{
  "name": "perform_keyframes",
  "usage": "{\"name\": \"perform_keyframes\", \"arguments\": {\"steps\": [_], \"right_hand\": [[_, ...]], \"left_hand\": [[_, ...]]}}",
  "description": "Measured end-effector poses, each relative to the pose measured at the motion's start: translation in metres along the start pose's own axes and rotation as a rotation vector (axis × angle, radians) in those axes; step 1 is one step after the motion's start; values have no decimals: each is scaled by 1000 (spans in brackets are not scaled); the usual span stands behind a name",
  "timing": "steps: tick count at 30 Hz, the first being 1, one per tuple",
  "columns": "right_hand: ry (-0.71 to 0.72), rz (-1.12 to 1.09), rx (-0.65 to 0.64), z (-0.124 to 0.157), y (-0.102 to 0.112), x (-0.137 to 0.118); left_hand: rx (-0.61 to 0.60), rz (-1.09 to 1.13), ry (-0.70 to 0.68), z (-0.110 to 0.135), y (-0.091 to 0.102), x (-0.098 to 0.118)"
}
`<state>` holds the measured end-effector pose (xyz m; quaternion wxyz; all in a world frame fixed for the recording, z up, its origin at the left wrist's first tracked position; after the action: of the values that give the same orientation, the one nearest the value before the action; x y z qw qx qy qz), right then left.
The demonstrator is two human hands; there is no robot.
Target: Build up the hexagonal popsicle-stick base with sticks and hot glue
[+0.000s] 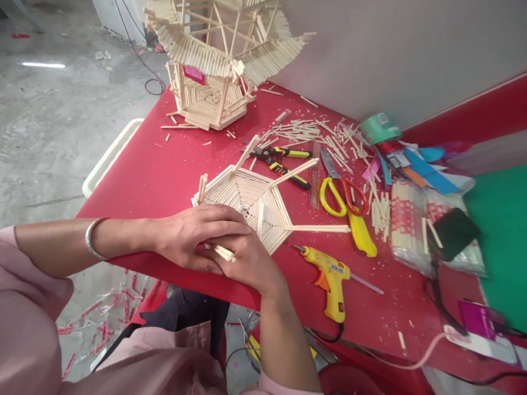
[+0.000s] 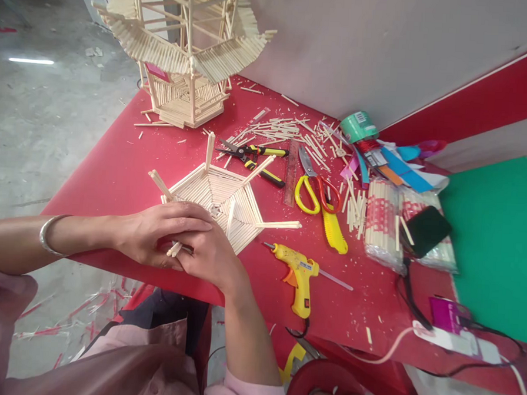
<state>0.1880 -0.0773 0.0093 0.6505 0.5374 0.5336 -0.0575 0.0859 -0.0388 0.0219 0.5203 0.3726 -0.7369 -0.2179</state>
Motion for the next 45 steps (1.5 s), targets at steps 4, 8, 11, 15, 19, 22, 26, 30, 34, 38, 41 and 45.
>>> {"name": "perform_keyframes", "arguments": {"steps": [4,8,11,15,19,22,26,30,34,38,41,45], "right_hand": [[6,-2,-4,0,0,0],[6,-13,0,-1,0,-1],[5,-18,6,-1,1,-1],[4,-12,1,0,0,-1],[6,-8,3,0,1,0],[14,-5,3,0,0,0],[4,-3,-5,-1,0,-1],[-20,10,-27,-1,0,0],[-16,-12,-16,0,0,0],[-22,-17,-10,0,0,0],[-11,-6,-6,0,0,-1],[-16,-3,-11,0,1,-2]], "left_hand": [[-3,-1,0,0,0,0],[4,-4,-3,0,1,1],[4,-5,-2,0,1,1],[5,-12,-4,-1,2,2],[1,-9,-3,-1,1,1],[4,-5,-4,-1,1,1],[14,-6,-9,0,1,1],[19,2,-12,0,0,0],[25,1,-10,0,0,-1],[27,1,-13,0,0,0],[24,1,-14,0,0,0],[19,-4,-14,0,0,0]]}}
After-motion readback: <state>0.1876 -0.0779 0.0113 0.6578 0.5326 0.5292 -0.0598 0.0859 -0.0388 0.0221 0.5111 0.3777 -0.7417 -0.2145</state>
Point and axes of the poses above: each hand's wrist, its own z-axis away from the middle knuckle, its own y-axis out of the back of the hand, x = y × z, the point moved 6 cm from there along -z, towards the middle knuckle, and after that the axes turned 14 degrees about -x, right-handed, at the moved point
